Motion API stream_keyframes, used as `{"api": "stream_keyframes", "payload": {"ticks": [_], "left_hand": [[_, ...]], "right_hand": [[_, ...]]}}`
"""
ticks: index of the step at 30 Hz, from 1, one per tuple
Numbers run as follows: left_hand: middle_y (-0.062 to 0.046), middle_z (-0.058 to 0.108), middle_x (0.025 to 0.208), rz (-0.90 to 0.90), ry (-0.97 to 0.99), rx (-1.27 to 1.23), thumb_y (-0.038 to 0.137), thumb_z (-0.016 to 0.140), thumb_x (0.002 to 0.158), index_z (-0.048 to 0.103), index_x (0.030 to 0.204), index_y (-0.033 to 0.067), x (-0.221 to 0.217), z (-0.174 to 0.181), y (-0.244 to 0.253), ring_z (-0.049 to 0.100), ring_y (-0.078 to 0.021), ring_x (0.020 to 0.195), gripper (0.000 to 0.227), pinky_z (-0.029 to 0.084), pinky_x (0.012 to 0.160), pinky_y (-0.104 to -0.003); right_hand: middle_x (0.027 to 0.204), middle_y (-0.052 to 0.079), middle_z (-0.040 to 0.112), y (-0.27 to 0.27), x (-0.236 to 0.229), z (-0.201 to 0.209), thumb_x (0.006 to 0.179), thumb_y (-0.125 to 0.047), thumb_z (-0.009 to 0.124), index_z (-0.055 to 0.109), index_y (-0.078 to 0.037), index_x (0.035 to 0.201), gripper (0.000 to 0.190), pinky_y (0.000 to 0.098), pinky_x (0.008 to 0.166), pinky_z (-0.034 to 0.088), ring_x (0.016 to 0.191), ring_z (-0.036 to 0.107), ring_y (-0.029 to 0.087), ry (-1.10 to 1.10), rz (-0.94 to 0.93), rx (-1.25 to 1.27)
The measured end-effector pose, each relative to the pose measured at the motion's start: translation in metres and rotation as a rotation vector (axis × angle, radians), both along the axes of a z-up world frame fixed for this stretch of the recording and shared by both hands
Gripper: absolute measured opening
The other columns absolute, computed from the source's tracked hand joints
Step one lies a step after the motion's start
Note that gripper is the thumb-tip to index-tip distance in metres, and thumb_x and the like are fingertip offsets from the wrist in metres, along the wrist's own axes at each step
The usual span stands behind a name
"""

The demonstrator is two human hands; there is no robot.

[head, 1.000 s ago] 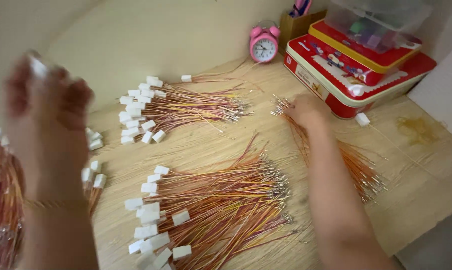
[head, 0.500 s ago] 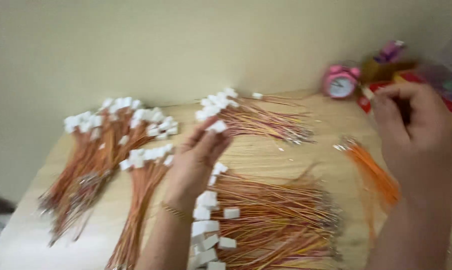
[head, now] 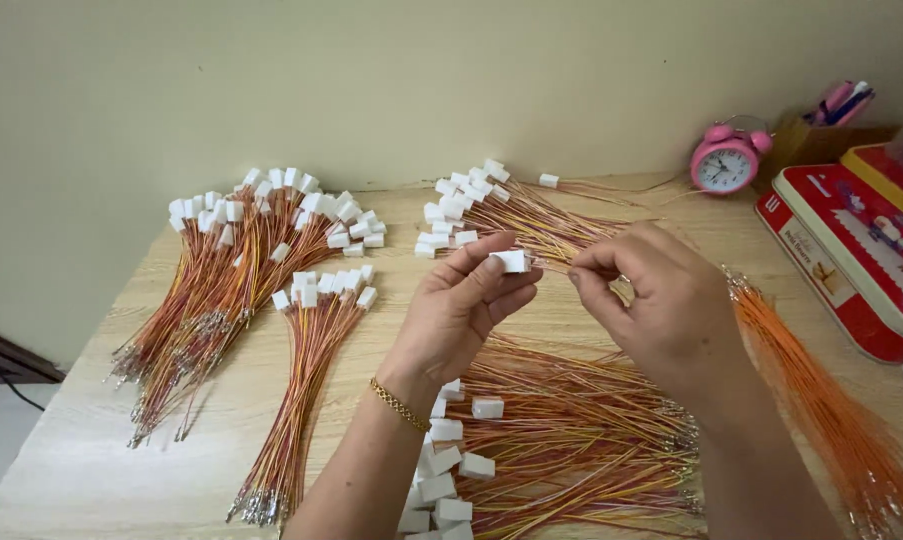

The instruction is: Assembling wire harnesses by inserting individual wires into plastic connector housings.

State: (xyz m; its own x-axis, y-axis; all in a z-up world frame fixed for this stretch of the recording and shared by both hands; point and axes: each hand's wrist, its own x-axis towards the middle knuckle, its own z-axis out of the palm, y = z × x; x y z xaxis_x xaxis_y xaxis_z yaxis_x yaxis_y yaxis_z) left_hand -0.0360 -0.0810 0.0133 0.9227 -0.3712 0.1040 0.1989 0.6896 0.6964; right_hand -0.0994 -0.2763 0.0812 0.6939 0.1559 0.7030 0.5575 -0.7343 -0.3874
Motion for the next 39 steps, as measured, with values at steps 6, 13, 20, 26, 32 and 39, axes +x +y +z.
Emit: {"api": "stream_keyframes", "payload": {"ticks": [6,13,20,26,32,39], "left_hand": [[-0.019,0.069,0.109,0.005,0.023,-0.011,0.004,0.056,0.102,0.058,0.131,-0.0049,-0.002,0.003,0.001,0.072,-0.0299,0.105,0.031,0.062,0.093,-0.035],[-0.018,0.07,0.108,-0.002,0.016,-0.016,0.004,0.058,0.101,0.059,0.131,-0.0041,0.002,-0.002,0.001,0.072,-0.0287,0.103,0.031,0.062,0.095,-0.036],[-0.012,0.07,0.098,-0.01,0.0,-0.023,0.004,0.06,0.1,0.061,0.129,-0.0031,0.003,-0.006,0.003,0.073,-0.0279,0.1,0.03,0.063,0.093,-0.036],[-0.022,0.071,0.115,-0.004,-0.025,0.065,0.001,0.059,0.099,0.061,0.13,-0.0027,-0.001,-0.003,0.0,0.072,-0.0282,0.099,0.031,0.062,0.093,-0.036],[-0.017,0.07,0.104,0.034,-0.013,0.096,0.001,0.062,0.098,0.063,0.127,-0.0034,-0.002,-0.003,-0.002,0.074,-0.0295,0.099,0.03,0.063,0.091,-0.036],[-0.018,0.073,0.098,0.035,-0.019,0.095,0.001,0.062,0.098,0.064,0.128,-0.002,-0.001,-0.004,0.0,0.075,-0.0286,0.097,0.03,0.065,0.087,-0.034]], "right_hand": [[0.081,0.001,0.067,-0.005,0.006,-0.007,0.084,-0.006,0.078,0.069,-0.009,0.088,0.011,0.0266,0.047,0.039,0.059,0.052,0.011,0.014,-0.058,-0.144],[0.085,0.003,0.07,-0.005,0.009,-0.008,0.083,-0.004,0.078,0.069,-0.007,0.085,0.01,0.0279,0.053,0.043,0.066,0.058,0.013,-0.092,-0.032,-0.184],[0.078,0.001,0.068,-0.005,0.01,-0.01,0.085,-0.006,0.077,0.071,-0.009,0.086,0.007,0.0263,0.046,0.038,0.059,0.053,0.011,-0.12,-0.074,-0.269],[0.077,0.0,0.064,-0.002,0.01,-0.012,0.085,-0.008,0.077,0.071,-0.008,0.089,0.007,0.0278,0.044,0.034,0.054,0.047,0.011,-0.108,-0.081,-0.262],[0.076,-0.001,0.062,0.002,0.01,-0.012,0.083,-0.007,0.077,0.074,-0.008,0.09,0.008,0.0285,0.046,0.033,0.055,0.046,0.012,-0.149,-0.056,-0.243],[0.078,-0.002,0.065,0.002,0.017,-0.018,0.083,-0.004,0.077,0.075,-0.01,0.092,0.011,0.0239,0.038,0.028,0.048,0.042,0.007,-0.181,-0.024,-0.238]]}}
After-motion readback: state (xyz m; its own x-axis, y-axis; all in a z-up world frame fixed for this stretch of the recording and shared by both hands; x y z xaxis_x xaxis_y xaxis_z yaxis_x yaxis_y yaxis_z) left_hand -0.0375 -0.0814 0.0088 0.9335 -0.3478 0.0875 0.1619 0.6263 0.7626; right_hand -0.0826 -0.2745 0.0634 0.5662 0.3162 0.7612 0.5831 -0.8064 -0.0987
